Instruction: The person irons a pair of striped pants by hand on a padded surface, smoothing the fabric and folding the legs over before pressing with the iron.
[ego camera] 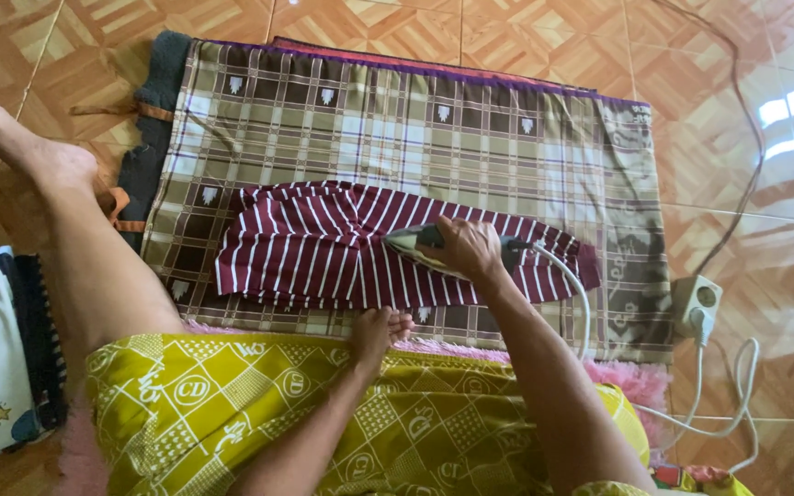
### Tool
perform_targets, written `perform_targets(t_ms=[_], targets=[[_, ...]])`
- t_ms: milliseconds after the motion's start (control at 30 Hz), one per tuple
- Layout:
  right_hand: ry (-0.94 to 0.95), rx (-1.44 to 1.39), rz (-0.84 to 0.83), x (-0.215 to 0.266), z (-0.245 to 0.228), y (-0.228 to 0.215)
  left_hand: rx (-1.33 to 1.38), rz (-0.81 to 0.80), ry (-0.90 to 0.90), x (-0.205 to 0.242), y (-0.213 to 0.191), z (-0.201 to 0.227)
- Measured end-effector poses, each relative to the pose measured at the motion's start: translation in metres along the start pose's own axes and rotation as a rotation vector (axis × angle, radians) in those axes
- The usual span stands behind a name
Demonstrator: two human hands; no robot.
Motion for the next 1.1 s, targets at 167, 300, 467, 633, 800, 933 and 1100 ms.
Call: perform_targets(t_ms=[167, 300, 467, 633, 800, 933, 1100], targets=[[0.002, -0.032, 0.012, -0.041, -0.034, -0.032, -0.015, 0.034, -0.006, -0.008, -0.002, -0.004], [0.011, -0.014, 0.027, -0.084, -0.032, -0.005, -0.004, 0.061, 0.006, -0.005, 0.006, -0.001], [0.188, -0.039, 0.019, -0.111, -0.036, 0.004, -0.006, 0.046, 0.059, -0.002, 0.006, -0.002], [0.177, -0.178, 0.081, -0.074, -0.038, -0.003, -1.173, 0.285, 0.821, -0.023, -0.038, 0.018], [0.103, -0.161, 0.073, -0.006, -0.022, -0.018, -1.334, 0.305, 1.138, 0.011, -0.036, 0.079], [0.021, 0.014, 0.002, 0.038, -0.006, -0.009, -1.501, 0.316, 1.007, -0.002, -0.037, 0.079], [-0.074, 0.035, -0.025, 0.067, -0.004, -0.007, -1.514, 0.404, 1.054, -0.053, -0.05, 0.081]])
Point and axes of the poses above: each hand's wrist, its own x-axis away from the middle knuckle, its own y-axis out of the palm, z = x × y, the point moved 3 cm from there along -x, towards the middle knuckle
